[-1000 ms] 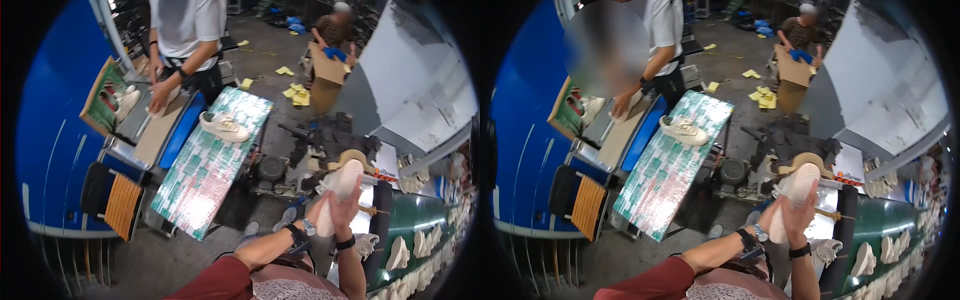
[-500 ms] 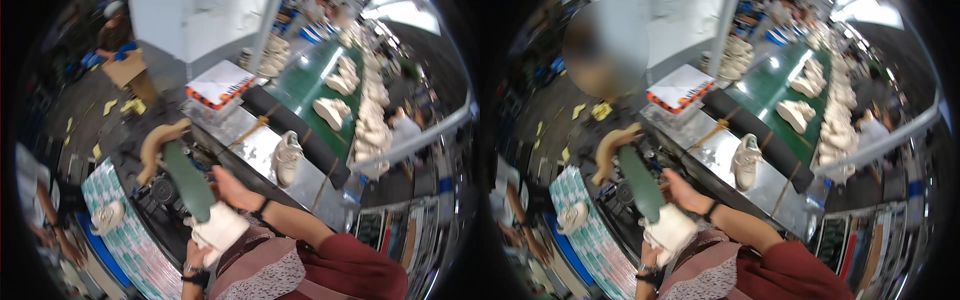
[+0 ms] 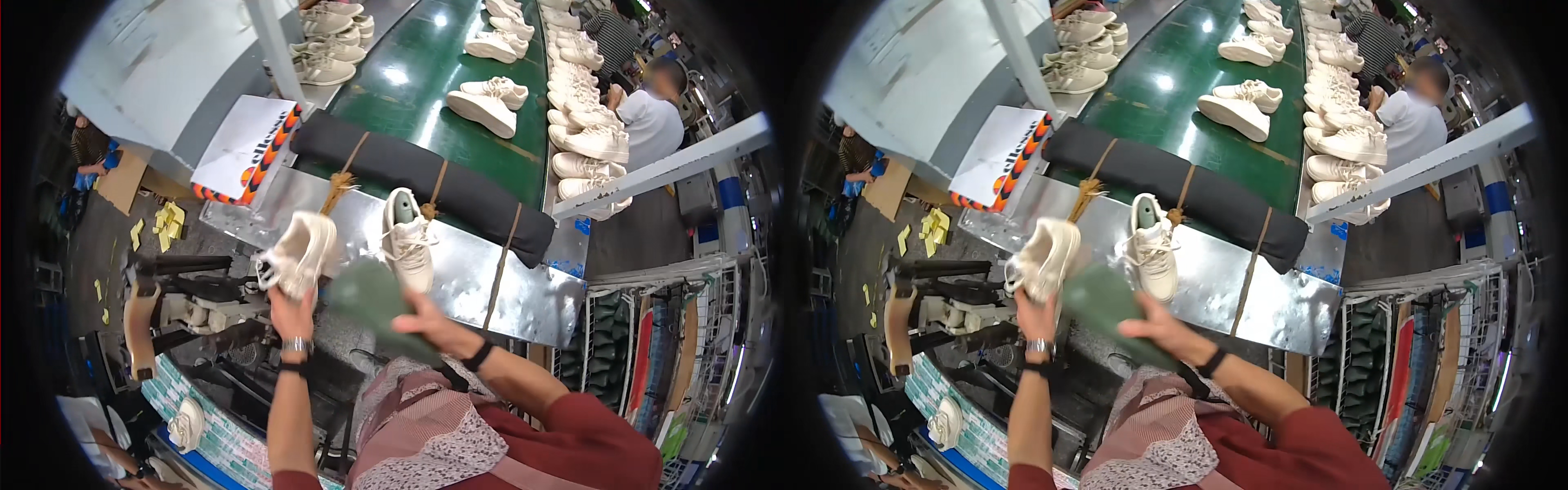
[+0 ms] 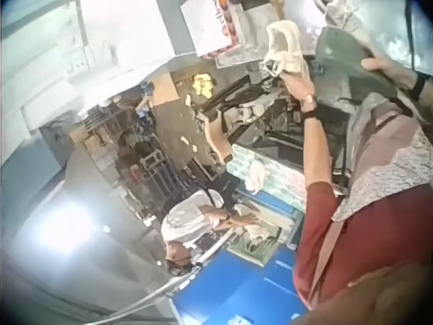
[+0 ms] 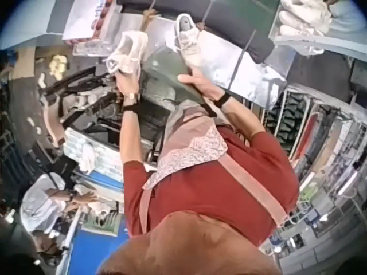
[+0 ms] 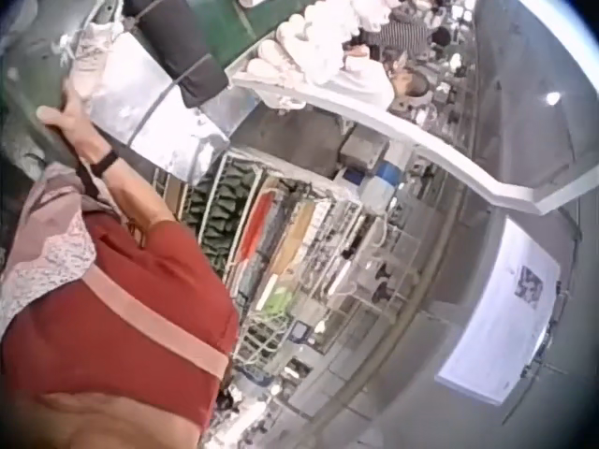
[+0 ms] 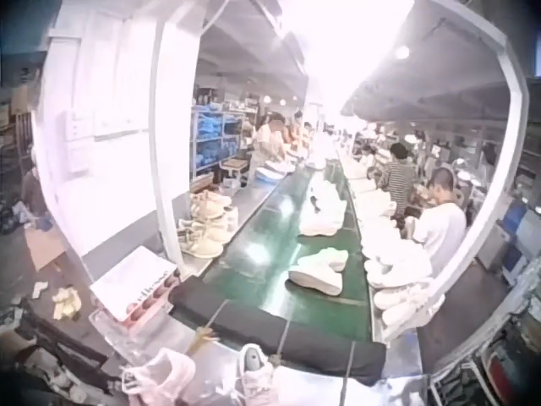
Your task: Inserting shoe lasts into white sneakers on a factory assembly line.
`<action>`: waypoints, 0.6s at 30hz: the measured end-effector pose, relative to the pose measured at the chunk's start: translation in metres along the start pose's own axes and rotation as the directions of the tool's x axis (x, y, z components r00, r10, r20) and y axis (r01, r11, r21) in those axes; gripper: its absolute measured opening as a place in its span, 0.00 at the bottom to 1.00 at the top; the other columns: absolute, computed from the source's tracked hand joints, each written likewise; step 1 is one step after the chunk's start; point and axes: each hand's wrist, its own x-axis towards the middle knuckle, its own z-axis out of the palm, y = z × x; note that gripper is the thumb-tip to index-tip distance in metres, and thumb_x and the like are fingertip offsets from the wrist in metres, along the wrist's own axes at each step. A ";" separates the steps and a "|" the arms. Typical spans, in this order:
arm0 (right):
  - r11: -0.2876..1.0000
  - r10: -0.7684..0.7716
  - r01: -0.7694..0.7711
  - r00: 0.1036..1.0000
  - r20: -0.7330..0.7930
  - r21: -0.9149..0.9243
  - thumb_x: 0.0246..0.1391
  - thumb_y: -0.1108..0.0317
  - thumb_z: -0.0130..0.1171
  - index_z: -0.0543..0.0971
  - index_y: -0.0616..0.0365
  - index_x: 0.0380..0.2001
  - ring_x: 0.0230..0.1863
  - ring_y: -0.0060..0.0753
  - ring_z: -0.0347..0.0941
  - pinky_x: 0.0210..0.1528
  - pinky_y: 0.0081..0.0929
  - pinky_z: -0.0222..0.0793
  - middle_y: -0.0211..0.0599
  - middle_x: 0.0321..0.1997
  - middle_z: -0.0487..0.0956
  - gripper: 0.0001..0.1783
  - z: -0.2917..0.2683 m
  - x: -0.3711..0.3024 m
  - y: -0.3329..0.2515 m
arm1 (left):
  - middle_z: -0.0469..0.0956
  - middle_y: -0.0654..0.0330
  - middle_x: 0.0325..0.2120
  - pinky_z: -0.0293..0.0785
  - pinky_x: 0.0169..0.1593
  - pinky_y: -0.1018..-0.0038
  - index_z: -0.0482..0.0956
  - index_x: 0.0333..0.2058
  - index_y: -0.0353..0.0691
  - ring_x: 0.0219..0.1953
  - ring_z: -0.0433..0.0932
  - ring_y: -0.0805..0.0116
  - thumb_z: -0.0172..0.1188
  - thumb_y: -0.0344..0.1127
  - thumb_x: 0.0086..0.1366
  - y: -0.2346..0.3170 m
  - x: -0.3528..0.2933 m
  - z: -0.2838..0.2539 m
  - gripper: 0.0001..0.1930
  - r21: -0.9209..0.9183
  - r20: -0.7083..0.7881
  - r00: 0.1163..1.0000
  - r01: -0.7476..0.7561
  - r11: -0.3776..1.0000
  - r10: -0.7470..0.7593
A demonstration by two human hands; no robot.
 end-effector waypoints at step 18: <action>0.825 -0.413 0.004 0.687 -0.598 -0.565 0.58 0.62 0.63 0.57 0.62 0.71 0.68 0.46 0.61 0.71 0.40 0.55 0.47 0.66 0.65 0.42 -0.147 -0.026 -0.003 | 0.84 0.58 0.35 0.78 0.44 0.72 0.80 0.40 0.35 0.38 0.81 0.72 0.73 0.32 0.54 0.140 -0.023 0.108 0.16 -0.551 0.517 0.854 0.276 0.787 0.063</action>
